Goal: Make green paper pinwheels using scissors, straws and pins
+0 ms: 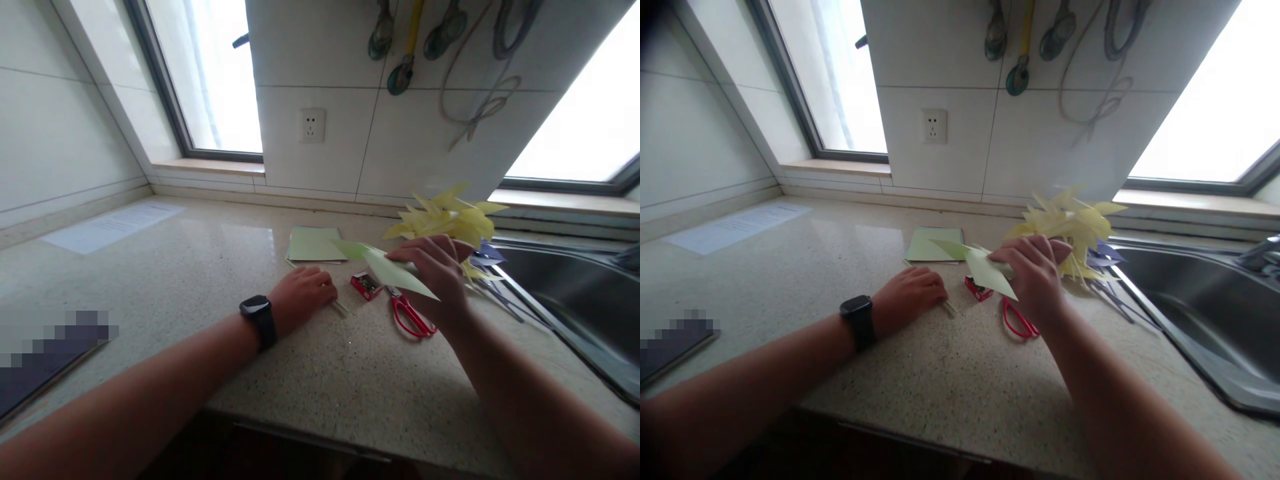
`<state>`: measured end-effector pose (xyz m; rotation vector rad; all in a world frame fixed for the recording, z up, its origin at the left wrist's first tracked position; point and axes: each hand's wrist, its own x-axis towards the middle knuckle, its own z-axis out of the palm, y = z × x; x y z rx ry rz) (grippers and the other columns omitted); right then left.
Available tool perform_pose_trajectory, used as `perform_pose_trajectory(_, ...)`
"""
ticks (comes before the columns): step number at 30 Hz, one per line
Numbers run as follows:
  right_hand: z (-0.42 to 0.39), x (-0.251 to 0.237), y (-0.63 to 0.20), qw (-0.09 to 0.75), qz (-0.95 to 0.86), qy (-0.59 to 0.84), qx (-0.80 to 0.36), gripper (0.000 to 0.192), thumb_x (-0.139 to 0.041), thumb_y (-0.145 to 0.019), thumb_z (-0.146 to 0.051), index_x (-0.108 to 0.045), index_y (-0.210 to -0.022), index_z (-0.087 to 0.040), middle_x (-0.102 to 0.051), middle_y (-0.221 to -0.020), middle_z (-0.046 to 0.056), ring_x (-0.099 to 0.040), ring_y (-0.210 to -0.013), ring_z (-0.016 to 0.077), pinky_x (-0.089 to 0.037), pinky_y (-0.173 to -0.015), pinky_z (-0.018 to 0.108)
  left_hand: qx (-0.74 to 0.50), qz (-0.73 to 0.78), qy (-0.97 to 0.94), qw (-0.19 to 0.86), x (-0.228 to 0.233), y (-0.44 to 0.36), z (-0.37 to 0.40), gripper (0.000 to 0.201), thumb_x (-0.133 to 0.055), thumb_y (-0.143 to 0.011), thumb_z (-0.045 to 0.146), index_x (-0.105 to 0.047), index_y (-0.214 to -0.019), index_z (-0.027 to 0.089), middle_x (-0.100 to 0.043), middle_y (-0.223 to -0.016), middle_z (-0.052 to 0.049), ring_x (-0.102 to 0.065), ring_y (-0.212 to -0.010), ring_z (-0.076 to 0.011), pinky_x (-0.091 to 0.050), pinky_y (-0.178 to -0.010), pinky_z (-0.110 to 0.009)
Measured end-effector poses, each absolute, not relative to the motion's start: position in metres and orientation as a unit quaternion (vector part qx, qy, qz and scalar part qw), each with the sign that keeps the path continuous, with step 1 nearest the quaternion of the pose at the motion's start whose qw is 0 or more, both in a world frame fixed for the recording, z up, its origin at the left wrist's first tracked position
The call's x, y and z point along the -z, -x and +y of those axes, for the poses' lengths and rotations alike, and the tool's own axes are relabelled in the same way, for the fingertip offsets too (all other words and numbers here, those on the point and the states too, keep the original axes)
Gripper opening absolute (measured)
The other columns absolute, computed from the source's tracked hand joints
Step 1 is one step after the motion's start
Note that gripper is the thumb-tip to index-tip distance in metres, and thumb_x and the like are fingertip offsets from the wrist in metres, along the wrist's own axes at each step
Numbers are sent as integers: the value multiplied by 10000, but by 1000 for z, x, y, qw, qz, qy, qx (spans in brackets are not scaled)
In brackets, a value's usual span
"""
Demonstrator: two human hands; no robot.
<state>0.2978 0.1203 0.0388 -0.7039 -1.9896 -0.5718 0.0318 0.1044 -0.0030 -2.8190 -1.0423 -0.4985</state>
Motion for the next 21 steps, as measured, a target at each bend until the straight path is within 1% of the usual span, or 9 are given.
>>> perform_pose_trajectory(4, 117, -40, -295, 456, -811, 289, 226, 22, -689, -899, -288, -669, -901, -279, -708, -839, 11, -586, -817, 223, -376, -807, 422, 130, -284, 949, 30, -4, -21, 71, 153, -540, -1008, 184, -680, -1056, 221, -695, -1079, -48, -626, -928, -195, -486, -855, -343)
perform_pose_trajectory(8, 116, -40, -293, 450, -815, 292, 216, 84, -727, -879, -333, -674, -905, -273, -708, -842, 10, -591, -823, 219, -355, -809, 416, 118, -257, 959, 1, -13, -15, 45, 100, -583, -962, 228, -680, -984, 215, -703, -1016, -37, -644, -894, -185, -495, -856, -340)
perform_pose_trajectory(9, 116, -40, -293, 449, -817, 292, 215, 81, -728, -880, -326, -676, -907, -270, -708, -845, 13, -592, -825, 219, -351, -810, 416, 121, -263, 957, -27, -15, -15, 43, 90, -610, -938, 259, -688, -970, 228, -705, -1012, -25, -652, -894, -175, -497, -859, -325)
perform_pose_trajectory(10, 115, -40, -292, 448, -818, 290, 213, 74, -722, -884, -320, -678, -907, -266, -709, -846, 17, -592, -825, 221, -347, -810, 417, 127, -281, 950, -51, -16, -15, 42, 97, -613, -930, 280, -697, -957, 239, -705, -1012, -17, -659, -882, -163, -499, -843, -305)
perform_pose_trajectory(12, 116, -40, -292, 447, -821, 288, 208, 77, -701, -898, -328, -679, -902, -255, -707, -846, 28, -589, -820, 225, -344, -806, 418, 143, -347, 924, -75, -16, -16, 46, 176, -560, -966, 336, -704, -936, 240, -701, -1016, -22, -667, -840, -154, -503, -778, -287)
perform_pose_trajectory(14, 117, -39, -292, 449, -820, 289, 207, 105, -682, -908, -354, -677, -894, -250, -703, -836, 33, -585, -811, 227, -341, -805, 417, 162, -444, 879, -57, -13, -18, 56, 340, -452, -1022, 430, -685, -936, 197, -691, -987, -71, -662, -787, -187, -497, -702, -320)
perform_pose_trajectory(16, 118, -39, -293, 445, -822, 287, 210, 109, -668, -914, -357, -675, -896, -250, -701, -834, 34, -583, -807, 227, -339, -804, 415, 168, -523, 835, -43, -7, -20, 69, 442, -493, -974, 568, -660, -891, 168, -680, -866, -92, -643, -718, -229, -479, -632, -350)
perform_pose_trajectory(18, 118, -38, -293, 441, -823, 287, 211, 91, -662, -917, -338, -675, -899, -251, -701, -835, 34, -582, -808, 227, -337, -801, 414, 163, -560, 811, -44, -2, -22, 82, 421, -595, -912, 584, -651, -865, 170, -681, -830, -84, -639, -705, -238, -471, -618, -348)
perform_pose_trajectory(21, 119, -37, -293, 440, -824, 294, 201, 74, -666, -916, -321, -674, -890, -252, -698, -829, 31, -581, -817, 227, -340, -789, 407, 154, -576, 801, -63, 2, -22, 98, 283, -654, -910, 461, -666, -888, 180, -699, -858, -70, -651, -756, -221, -486, -673, -337)
